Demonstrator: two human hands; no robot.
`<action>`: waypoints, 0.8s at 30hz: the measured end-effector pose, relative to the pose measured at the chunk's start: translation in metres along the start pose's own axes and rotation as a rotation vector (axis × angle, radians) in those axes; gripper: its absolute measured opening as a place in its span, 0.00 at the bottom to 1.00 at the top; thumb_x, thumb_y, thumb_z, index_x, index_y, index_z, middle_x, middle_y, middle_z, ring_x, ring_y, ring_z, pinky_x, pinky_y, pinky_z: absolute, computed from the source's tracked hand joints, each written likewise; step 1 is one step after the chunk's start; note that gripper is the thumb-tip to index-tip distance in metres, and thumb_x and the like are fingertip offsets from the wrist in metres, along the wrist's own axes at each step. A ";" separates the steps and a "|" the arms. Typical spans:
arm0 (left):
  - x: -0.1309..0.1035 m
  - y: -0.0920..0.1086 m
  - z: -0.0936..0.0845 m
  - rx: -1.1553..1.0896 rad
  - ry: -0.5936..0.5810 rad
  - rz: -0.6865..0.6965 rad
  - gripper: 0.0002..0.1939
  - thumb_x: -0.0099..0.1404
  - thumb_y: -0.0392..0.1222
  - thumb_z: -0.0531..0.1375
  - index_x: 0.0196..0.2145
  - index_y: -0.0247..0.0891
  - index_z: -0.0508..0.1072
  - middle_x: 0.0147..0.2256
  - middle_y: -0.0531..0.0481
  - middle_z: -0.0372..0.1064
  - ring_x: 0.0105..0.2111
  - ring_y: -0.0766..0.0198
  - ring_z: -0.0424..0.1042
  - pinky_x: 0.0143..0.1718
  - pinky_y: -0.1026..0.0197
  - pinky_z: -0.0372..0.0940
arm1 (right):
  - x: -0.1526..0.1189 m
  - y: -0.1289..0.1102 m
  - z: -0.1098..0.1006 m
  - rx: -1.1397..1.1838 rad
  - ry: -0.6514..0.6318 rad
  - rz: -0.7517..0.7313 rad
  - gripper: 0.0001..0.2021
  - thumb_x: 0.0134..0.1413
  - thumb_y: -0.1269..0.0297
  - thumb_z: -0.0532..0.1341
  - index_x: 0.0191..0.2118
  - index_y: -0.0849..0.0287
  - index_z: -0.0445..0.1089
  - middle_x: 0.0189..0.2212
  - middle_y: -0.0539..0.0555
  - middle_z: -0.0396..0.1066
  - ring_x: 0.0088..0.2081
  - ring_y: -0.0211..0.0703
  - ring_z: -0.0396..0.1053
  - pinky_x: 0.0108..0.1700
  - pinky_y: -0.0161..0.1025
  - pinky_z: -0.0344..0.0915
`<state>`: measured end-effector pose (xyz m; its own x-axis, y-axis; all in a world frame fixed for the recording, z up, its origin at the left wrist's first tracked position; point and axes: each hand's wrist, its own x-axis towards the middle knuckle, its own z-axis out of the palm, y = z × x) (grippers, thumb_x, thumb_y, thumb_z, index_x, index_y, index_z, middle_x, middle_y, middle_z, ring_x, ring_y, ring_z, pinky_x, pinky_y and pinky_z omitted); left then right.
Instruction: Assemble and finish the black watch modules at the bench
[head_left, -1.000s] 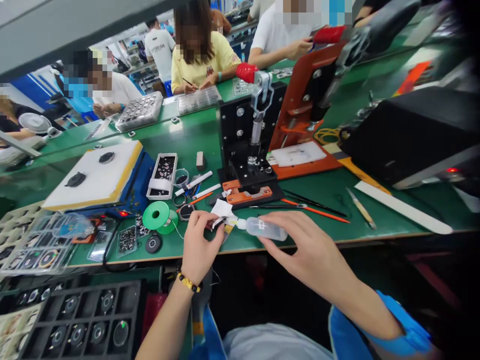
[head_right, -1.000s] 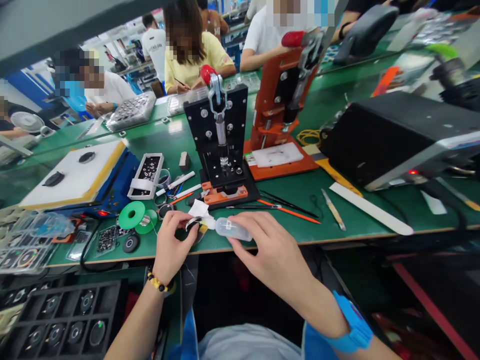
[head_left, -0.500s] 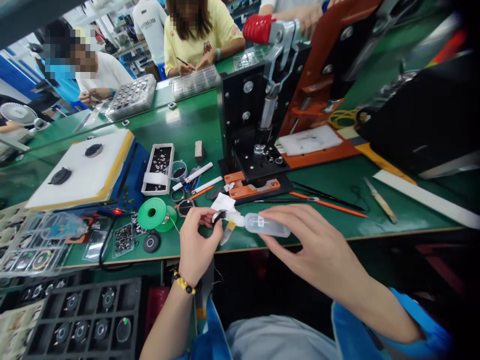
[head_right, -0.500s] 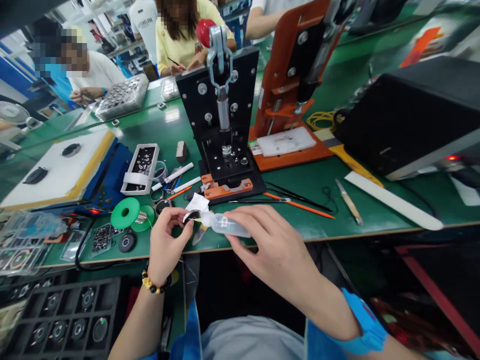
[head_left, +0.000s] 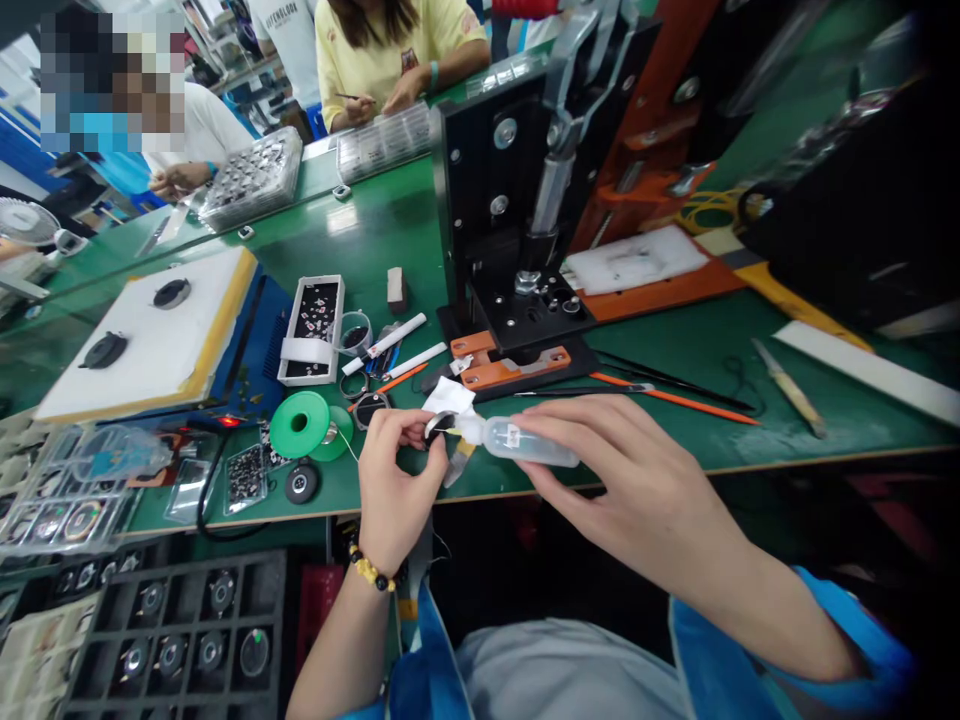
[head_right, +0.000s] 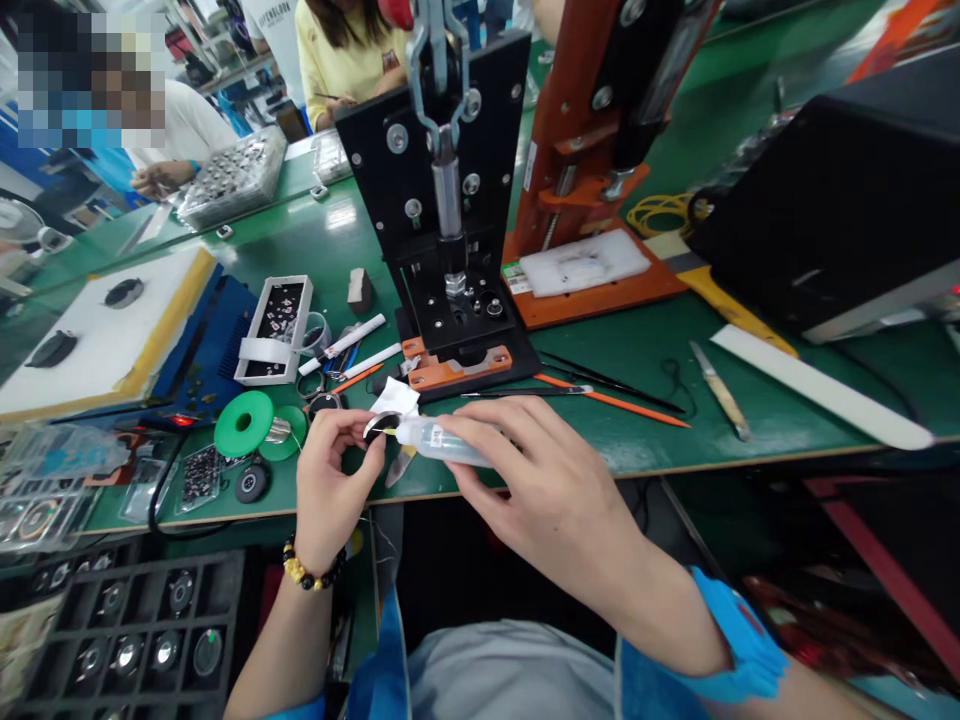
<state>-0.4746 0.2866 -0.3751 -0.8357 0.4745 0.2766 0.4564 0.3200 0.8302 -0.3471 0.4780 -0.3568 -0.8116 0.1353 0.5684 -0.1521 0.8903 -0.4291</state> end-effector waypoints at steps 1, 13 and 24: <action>0.000 0.000 0.000 -0.003 0.002 0.000 0.09 0.68 0.34 0.63 0.45 0.43 0.76 0.41 0.49 0.68 0.39 0.62 0.71 0.42 0.59 0.70 | 0.000 0.000 0.000 -0.003 -0.002 0.000 0.17 0.65 0.70 0.64 0.57 0.49 0.71 0.48 0.55 0.78 0.49 0.54 0.76 0.51 0.52 0.76; -0.002 -0.002 -0.001 -0.034 0.003 -0.016 0.09 0.68 0.36 0.64 0.46 0.42 0.75 0.41 0.48 0.68 0.39 0.62 0.72 0.43 0.60 0.71 | 0.000 -0.003 -0.002 -0.008 -0.003 -0.018 0.17 0.65 0.71 0.65 0.56 0.50 0.71 0.48 0.55 0.78 0.48 0.53 0.76 0.50 0.51 0.75; -0.003 -0.002 -0.001 -0.049 -0.002 0.001 0.09 0.69 0.33 0.64 0.46 0.41 0.74 0.41 0.49 0.67 0.40 0.64 0.70 0.43 0.61 0.69 | 0.002 -0.001 -0.002 -0.021 0.009 -0.033 0.15 0.64 0.72 0.65 0.55 0.55 0.72 0.48 0.57 0.77 0.49 0.53 0.75 0.51 0.51 0.74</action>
<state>-0.4735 0.2839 -0.3773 -0.8344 0.4767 0.2765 0.4417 0.2786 0.8528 -0.3472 0.4782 -0.3539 -0.8013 0.1095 0.5882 -0.1665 0.9034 -0.3951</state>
